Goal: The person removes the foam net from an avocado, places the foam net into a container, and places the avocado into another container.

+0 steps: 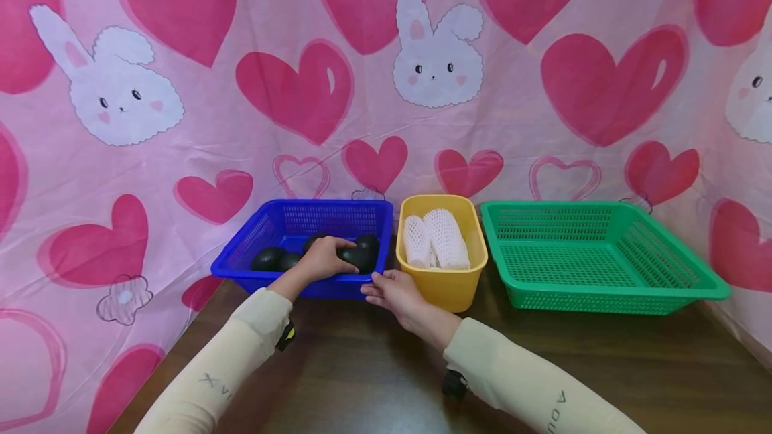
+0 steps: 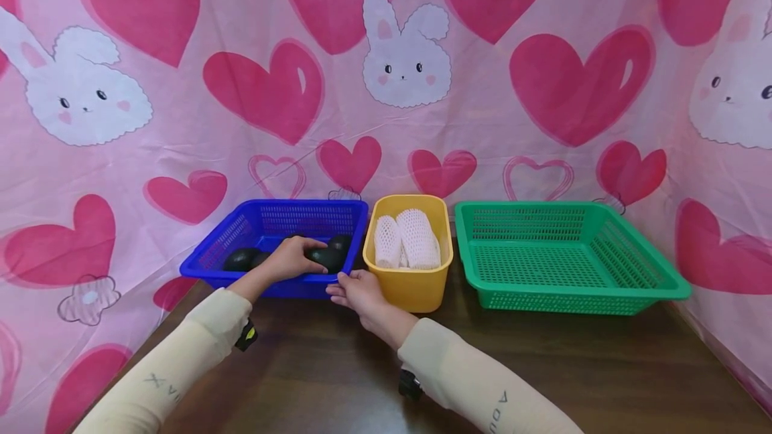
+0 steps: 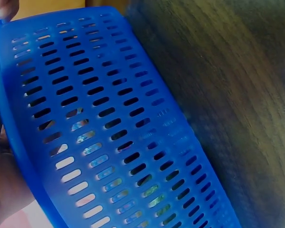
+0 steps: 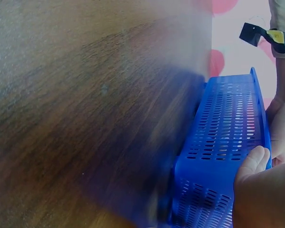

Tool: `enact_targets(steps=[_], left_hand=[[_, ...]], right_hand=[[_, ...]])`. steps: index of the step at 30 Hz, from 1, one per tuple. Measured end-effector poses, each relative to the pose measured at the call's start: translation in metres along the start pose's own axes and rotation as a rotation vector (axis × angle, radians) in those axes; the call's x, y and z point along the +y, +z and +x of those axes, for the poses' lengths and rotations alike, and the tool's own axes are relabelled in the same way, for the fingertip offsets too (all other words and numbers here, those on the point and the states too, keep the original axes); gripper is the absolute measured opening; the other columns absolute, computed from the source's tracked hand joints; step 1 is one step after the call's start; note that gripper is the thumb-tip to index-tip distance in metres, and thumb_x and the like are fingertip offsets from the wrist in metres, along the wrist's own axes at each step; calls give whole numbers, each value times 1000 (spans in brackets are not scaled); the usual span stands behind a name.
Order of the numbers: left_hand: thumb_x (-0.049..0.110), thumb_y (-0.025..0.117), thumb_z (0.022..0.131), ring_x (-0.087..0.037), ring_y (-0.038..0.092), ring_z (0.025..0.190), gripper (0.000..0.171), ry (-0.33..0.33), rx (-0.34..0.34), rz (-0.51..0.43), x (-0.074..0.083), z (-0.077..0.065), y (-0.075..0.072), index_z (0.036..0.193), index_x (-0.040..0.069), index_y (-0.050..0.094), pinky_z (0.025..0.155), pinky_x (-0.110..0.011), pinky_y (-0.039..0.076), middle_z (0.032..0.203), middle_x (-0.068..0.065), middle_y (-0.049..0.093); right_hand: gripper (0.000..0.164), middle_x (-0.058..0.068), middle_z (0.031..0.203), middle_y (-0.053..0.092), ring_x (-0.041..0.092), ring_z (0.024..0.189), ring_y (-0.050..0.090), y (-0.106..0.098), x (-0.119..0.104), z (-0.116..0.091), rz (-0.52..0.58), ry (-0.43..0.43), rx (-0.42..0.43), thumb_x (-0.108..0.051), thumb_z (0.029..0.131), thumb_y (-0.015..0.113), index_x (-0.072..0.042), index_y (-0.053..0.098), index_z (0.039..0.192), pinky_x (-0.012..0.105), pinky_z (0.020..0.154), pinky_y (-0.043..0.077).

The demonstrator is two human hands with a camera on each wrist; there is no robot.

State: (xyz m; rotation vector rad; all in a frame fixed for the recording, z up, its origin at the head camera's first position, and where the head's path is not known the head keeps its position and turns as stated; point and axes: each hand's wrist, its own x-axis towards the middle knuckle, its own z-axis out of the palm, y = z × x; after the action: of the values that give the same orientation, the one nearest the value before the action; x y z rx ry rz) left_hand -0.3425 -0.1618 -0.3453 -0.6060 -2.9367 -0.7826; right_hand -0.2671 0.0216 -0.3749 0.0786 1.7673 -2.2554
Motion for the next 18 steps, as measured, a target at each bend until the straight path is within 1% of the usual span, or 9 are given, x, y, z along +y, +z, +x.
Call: enact_targets(steps=[4,8,11,14,18], left_hand=[[25,86,73,-33,58,115,54,3,-14,12,-1,2,1,120,4,69,97,-46,44,118,-14,67],[24,86,72,-33,58,114,52,6,-27,22,-1,4,1,118,5,70,97,-46,44,118,-13,67],[23,87,72,-33,59,113,51,21,-33,30,-1,4,1,117,4,70,96,-46,45,116,-14,67],[22,87,71,-33,60,111,49,33,-40,47,-3,6,1,114,4,71,95,-46,46,114,-14,68],[22,86,72,-32,60,111,47,14,-68,65,-5,8,2,114,6,72,95,-45,46,114,-13,68]], right_hand=[[27,17,97,70,23,89,69,0,0,0,-8,-7,2,-11,102,50,10,49,119,35,83,54],[23,16,95,70,22,85,70,0,2,2,-4,-15,8,-9,102,50,9,50,115,34,81,54],[19,16,93,70,20,83,69,0,3,3,4,-19,8,-7,101,51,8,50,112,34,80,55],[19,16,94,69,20,83,69,0,3,3,1,-20,6,-7,101,51,8,50,112,34,80,55],[20,18,97,69,21,84,69,0,3,3,-10,-17,5,-8,101,51,8,50,113,34,80,55]])
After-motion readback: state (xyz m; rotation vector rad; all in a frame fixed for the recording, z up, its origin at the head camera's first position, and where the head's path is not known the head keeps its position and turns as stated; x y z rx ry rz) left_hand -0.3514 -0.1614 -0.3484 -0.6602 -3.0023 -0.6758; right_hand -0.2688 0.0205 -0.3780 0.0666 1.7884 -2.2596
